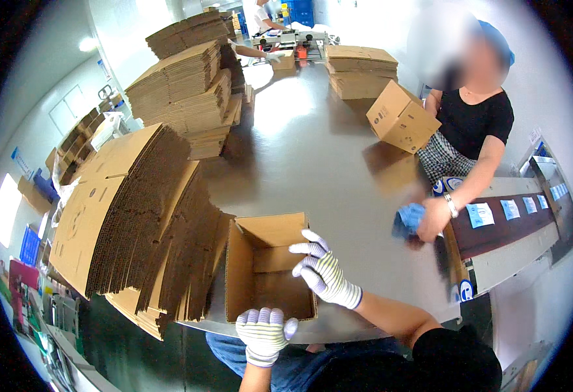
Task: The person places blue packets into cardboard boxes and assembles additional boxes on a metal table in a manufacturing environment.
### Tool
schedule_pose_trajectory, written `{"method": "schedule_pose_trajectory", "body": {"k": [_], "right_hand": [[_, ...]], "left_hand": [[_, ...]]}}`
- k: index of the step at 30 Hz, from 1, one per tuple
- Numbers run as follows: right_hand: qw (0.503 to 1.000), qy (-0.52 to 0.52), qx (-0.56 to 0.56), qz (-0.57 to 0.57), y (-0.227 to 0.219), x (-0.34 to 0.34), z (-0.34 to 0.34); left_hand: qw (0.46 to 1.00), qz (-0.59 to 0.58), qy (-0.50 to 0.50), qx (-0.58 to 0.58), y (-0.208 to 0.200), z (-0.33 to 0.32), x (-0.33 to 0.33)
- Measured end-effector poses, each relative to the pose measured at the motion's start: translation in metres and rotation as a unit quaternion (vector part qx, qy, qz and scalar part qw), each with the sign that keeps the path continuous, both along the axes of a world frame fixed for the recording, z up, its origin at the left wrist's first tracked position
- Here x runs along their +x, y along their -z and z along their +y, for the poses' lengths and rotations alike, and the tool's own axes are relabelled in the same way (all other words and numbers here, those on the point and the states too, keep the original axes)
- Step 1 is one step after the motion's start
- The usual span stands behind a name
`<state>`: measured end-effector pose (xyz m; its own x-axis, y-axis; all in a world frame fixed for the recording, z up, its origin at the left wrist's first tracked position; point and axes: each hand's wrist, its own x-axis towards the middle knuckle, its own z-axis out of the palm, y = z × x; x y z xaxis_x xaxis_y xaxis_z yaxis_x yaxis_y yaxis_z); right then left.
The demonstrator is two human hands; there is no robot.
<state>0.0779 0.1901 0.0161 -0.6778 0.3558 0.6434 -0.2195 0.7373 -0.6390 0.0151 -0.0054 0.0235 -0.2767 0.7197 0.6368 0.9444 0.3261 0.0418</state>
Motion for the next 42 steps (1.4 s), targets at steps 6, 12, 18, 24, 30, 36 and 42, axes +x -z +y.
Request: {"method": "schedule_pose_trajectory", "body": {"k": [6,12,18,24,30,36,42], "right_hand": [[1.000,-0.011,0.028,0.004,0.006,-0.004,0.005],[1.000,0.006,0.020,0.008,0.006,-0.006,0.001],[0.999,0.000,0.052,0.009,0.009,-0.008,0.004],[0.998,0.000,0.024,0.051,0.014,-0.009,0.006],[0.998,-0.007,0.002,0.061,0.017,-0.009,0.004],[0.998,-0.009,0.005,0.065,0.016,-0.010,0.005],[0.997,-0.002,0.008,0.071,0.018,-0.011,0.004]], "left_hand": [[0.999,0.019,-0.032,0.028,0.008,0.000,0.007],[0.999,0.017,-0.018,0.027,0.008,-0.003,0.006],[0.998,0.026,-0.037,0.031,0.011,0.000,0.005],[0.999,0.023,-0.037,0.017,0.011,0.002,0.009],[0.999,0.023,-0.036,0.021,0.011,0.002,0.009],[0.999,0.029,-0.037,0.025,0.013,0.002,0.008],[0.999,0.016,-0.040,0.019,0.013,0.001,0.009]]}}
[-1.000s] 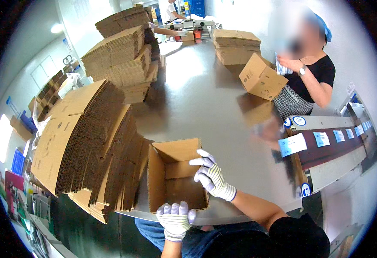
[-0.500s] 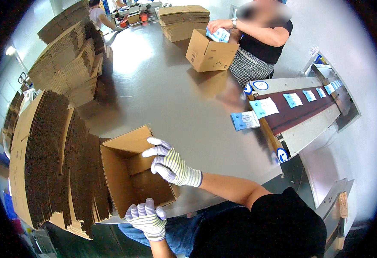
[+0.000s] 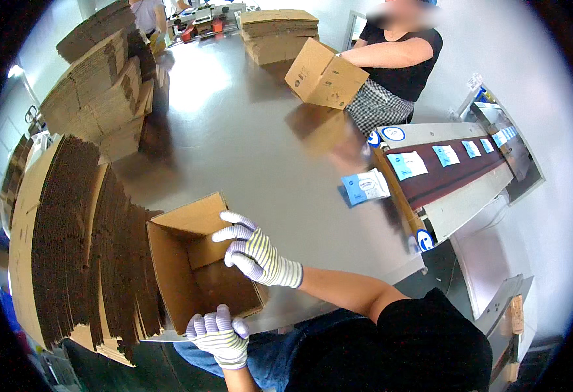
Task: The person places blue packets into cardboard boxes and assembles additional boxes on a metal table in a manufacturing environment.
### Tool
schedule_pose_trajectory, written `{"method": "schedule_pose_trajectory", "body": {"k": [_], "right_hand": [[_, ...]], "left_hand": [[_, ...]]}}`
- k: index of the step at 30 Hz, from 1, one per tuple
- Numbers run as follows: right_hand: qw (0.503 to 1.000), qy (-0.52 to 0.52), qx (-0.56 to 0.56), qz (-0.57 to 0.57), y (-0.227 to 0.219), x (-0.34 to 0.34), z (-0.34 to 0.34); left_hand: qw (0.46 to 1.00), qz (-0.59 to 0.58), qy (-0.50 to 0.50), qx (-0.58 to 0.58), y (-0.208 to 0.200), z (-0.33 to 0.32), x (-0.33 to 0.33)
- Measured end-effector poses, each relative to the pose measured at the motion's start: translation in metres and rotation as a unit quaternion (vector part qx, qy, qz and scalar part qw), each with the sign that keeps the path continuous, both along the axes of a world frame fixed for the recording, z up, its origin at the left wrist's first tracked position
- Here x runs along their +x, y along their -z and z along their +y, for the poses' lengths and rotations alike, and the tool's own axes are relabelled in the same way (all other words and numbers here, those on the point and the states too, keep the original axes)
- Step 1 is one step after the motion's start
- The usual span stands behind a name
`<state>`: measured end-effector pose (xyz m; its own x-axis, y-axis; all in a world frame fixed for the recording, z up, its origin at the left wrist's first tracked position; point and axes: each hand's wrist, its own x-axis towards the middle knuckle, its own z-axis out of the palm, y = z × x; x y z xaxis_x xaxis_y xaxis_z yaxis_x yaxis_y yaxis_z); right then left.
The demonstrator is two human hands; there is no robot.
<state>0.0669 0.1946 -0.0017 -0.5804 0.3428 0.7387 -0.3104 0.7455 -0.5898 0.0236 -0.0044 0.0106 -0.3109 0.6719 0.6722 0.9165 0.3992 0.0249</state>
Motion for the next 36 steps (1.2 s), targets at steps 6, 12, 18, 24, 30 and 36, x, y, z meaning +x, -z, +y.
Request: {"method": "schedule_pose_trajectory", "body": {"k": [6,12,18,24,30,36], "right_hand": [[1.000,0.010,-0.010,0.007,-0.0003,-0.0016,-0.0014],[1.000,0.010,-0.003,0.014,-0.0007,-0.0020,-0.0006],[1.000,0.012,-0.003,0.002,-0.0029,-0.0007,-0.0013],[1.000,0.011,0.000,0.004,-0.0016,-0.0007,-0.0016],[1.000,0.011,0.000,0.000,-0.0017,-0.0016,-0.0025],[1.000,0.005,-0.002,-0.003,-0.0029,-0.0013,-0.0014]], "left_hand": [[1.000,0.009,-0.006,0.009,0.0015,0.0010,-0.0002],[1.000,-0.001,-0.005,-0.001,0.0014,-0.0003,0.0000],[1.000,-0.002,-0.002,0.000,0.0019,-0.0006,-0.0003],[1.000,-0.011,0.004,0.001,0.0005,-0.0006,0.0001],[1.000,-0.001,-0.001,0.000,0.0008,-0.0010,0.0000],[1.000,-0.002,0.003,0.004,0.0018,-0.0009,-0.0010]]}}
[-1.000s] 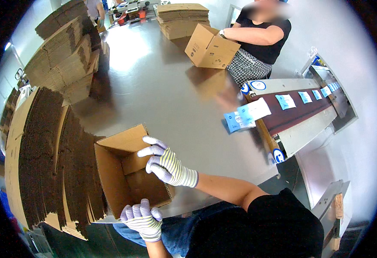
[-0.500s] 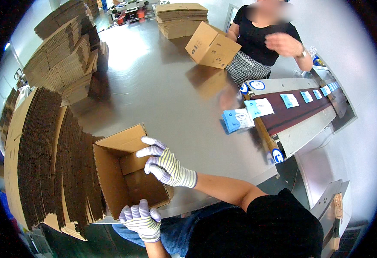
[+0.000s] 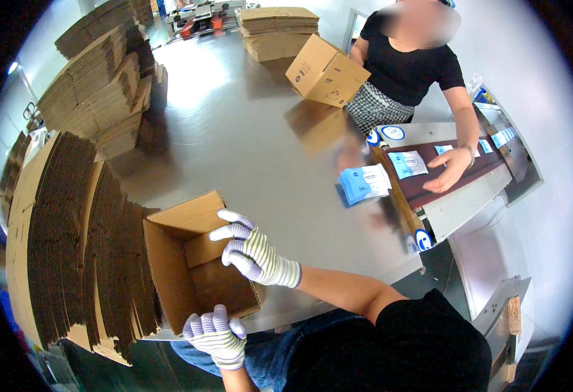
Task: The person places blue packets into cardboard boxes and assembles additional boxes on a metal table in a manufacturing environment.
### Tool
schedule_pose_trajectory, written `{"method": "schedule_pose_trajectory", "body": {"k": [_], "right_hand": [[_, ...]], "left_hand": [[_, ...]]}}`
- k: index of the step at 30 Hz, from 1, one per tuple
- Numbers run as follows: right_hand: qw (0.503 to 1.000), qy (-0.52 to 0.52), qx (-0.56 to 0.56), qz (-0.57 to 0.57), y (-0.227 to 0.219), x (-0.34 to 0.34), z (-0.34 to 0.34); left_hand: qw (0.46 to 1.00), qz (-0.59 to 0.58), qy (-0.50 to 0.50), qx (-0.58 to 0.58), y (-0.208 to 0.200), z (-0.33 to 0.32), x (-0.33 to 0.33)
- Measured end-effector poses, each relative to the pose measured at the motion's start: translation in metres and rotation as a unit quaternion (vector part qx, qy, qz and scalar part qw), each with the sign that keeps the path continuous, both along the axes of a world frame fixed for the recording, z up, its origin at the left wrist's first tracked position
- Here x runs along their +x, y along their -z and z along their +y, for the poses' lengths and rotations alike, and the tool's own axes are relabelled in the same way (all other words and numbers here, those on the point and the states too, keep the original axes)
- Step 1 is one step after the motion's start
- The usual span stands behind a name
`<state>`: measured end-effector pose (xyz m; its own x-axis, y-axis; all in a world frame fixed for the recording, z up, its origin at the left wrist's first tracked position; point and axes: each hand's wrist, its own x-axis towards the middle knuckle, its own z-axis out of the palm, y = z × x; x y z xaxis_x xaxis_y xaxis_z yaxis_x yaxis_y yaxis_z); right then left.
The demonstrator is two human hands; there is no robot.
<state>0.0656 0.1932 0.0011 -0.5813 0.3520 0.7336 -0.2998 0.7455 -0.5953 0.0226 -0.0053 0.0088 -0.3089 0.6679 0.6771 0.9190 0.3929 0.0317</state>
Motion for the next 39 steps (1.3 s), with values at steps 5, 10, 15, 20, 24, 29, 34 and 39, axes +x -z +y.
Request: {"method": "schedule_pose_trajectory", "body": {"k": [5,10,15,20,24,29,34,39], "right_hand": [[1.000,-0.002,-0.004,-0.005,0.0026,0.0003,0.0012],[1.000,-0.004,-0.005,-0.010,0.0017,-0.0007,0.0006],[1.000,0.001,0.003,-0.013,0.0022,-0.0003,0.0010],[1.000,-0.009,-0.005,0.000,0.0030,-0.0005,0.0015],[1.000,-0.005,-0.005,-0.007,0.0028,0.0002,0.0009],[1.000,-0.002,-0.005,-0.003,0.0038,-0.0016,0.0004],[1.000,-0.002,-0.007,0.003,0.0049,-0.0023,0.0003],[1.000,0.005,0.003,-0.004,0.0038,-0.0020,0.0002]], "left_hand": [[1.000,-0.002,0.006,0.001,-0.0009,0.0003,-0.0004],[1.000,0.008,0.010,-0.001,0.0023,-0.0019,-0.0031],[1.000,0.003,0.006,-0.003,-0.0010,-0.0005,-0.0012],[1.000,0.008,0.010,-0.003,0.0013,-0.0009,-0.0021],[1.000,0.009,0.013,0.005,0.0015,-0.0002,-0.0026],[1.000,0.000,0.017,0.001,0.0010,-0.0001,-0.0026],[1.000,0.000,0.011,-0.008,-0.0009,-0.0001,-0.0017],[1.000,0.004,0.012,-0.005,-0.0009,0.0001,-0.0018]]}}
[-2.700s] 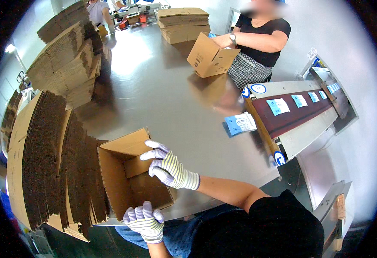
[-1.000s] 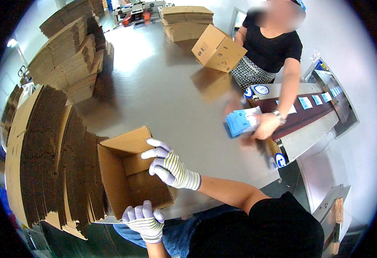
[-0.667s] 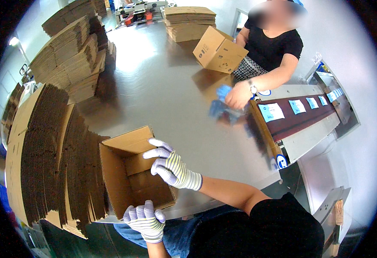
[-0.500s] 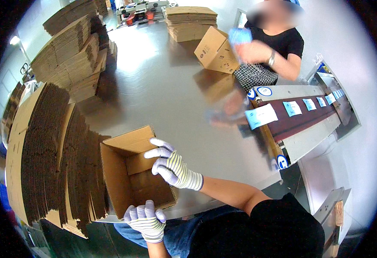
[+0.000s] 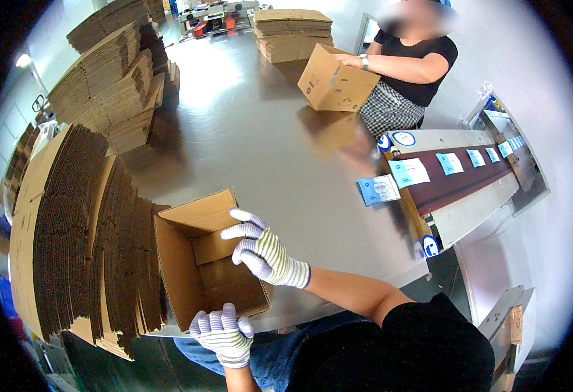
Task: The person places blue packets into cardboard boxes and assembles additional boxes on a metal table in a manufacturing environment.
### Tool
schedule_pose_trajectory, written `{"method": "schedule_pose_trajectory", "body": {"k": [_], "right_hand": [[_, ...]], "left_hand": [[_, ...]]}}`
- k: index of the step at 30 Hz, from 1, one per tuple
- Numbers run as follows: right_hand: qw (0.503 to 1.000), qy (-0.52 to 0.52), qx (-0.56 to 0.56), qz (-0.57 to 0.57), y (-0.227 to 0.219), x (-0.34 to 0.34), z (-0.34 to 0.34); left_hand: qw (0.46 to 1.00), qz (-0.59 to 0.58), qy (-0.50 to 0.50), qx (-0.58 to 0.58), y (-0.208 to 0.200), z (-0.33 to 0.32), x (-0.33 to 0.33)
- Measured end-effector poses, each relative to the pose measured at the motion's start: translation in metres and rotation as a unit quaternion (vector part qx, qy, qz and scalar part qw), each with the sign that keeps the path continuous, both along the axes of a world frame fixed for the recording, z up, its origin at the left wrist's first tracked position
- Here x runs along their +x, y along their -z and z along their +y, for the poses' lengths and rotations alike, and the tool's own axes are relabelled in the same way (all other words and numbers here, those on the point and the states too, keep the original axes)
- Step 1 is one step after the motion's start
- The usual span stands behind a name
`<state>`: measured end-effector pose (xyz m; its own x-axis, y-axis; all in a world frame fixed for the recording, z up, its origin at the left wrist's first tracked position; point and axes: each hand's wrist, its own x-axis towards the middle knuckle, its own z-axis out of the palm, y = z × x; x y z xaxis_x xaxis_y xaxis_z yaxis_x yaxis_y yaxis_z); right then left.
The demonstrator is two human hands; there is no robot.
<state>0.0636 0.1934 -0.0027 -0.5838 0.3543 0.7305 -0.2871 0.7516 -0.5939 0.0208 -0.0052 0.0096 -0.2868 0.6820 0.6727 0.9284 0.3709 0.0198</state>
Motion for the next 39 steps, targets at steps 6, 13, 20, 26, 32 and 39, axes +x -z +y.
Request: {"method": "schedule_pose_trajectory", "body": {"k": [6,13,20,26,32,39], "right_hand": [[1.000,-0.011,-0.001,-0.010,-0.001,0.001,0.001],[1.000,-0.025,-0.004,0.001,-0.002,0.002,0.003],[1.000,-0.023,0.005,0.014,-0.004,0.000,0.004],[0.999,-0.036,0.012,0.026,-0.003,-0.004,0.004],[0.997,-0.068,-0.022,0.009,-0.015,0.013,0.011],[0.987,0.054,0.033,-0.149,0.008,0.081,0.065]], "left_hand": [[1.000,0.000,-0.008,-0.004,0.001,0.000,0.001],[0.999,-0.006,0.017,-0.044,-0.004,-0.007,-0.006],[0.995,0.027,0.023,-0.098,-0.027,-0.016,-0.007],[0.988,-0.099,-0.022,-0.119,-0.029,-0.022,-0.008],[0.984,-0.010,0.010,-0.176,-0.054,-0.017,-0.006],[0.981,-0.041,-0.027,-0.186,-0.041,-0.011,0.000]]}}
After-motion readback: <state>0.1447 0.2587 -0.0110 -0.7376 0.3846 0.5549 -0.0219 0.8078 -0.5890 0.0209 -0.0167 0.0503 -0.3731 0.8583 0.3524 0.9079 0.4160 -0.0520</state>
